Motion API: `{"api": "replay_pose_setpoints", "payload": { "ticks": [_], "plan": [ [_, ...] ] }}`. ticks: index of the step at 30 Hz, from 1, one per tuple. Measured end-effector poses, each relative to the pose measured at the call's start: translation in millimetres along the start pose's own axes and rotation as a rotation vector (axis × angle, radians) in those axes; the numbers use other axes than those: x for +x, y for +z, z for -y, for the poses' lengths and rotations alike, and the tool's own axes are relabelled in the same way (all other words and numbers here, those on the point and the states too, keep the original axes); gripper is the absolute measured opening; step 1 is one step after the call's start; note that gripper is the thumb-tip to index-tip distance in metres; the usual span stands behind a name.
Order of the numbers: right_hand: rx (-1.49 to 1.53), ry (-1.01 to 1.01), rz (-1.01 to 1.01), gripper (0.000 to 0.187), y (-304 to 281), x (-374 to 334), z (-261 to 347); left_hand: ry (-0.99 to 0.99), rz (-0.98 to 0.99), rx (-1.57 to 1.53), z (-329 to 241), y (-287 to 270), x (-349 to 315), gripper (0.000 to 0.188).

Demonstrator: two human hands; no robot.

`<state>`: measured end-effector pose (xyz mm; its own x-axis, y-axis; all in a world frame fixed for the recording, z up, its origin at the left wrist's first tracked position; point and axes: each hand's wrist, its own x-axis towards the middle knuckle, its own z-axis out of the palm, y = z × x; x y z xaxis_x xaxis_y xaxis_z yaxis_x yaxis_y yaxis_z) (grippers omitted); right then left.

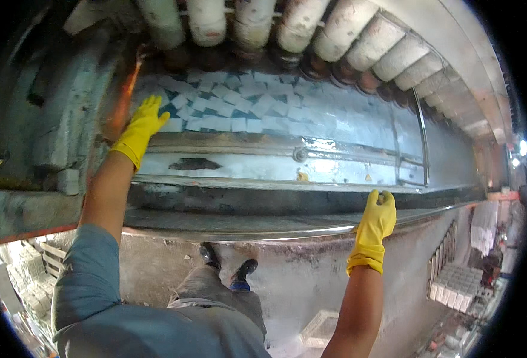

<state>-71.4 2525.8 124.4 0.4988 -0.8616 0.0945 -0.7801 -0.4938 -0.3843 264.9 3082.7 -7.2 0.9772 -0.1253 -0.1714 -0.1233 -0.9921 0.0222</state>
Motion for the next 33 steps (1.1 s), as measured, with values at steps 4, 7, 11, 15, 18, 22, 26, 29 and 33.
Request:
{"api": "replay_pose_setpoints", "payload": {
  "ticks": [4,7,11,15,18,22,26,29,33],
  "plan": [
    [0.042,-0.045,-0.025,0.051,2,-1,-9,0.021,0.0,-0.005,-2,23,36,0.087],
    [0.013,-0.061,-0.035,0.052,4,1,-14,0.019,-0.007,0.004,-4,40,40,0.091],
    [-0.017,-0.055,-0.028,0.053,4,2,-11,0.057,-0.013,0.013,-6,55,23,0.096],
    [-0.058,-0.024,-0.01,0.054,-1,1,-4,0.055,0.028,-0.02,-13,36,10,0.095],
    [-0.008,-0.033,-0.01,0.055,2,3,-4,0.003,0.011,-0.097,-2,27,2,0.099],
    [0.013,-0.027,0.002,0.057,1,2,-8,-0.134,0.149,-0.08,11,20,-33,0.104],
    [0.037,-0.018,0.019,0.058,-4,0,3,-0.124,0.309,-0.132,14,20,-35,0.112],
    [0.031,-0.035,0.02,0.058,-2,-1,-2,-0.11,0.336,-0.115,11,17,-42,0.113],
    [-0.022,-0.03,0.0,0.06,-2,2,-11,-0.155,0.273,-0.052,-11,1,-62,0.106]
  ]
}}
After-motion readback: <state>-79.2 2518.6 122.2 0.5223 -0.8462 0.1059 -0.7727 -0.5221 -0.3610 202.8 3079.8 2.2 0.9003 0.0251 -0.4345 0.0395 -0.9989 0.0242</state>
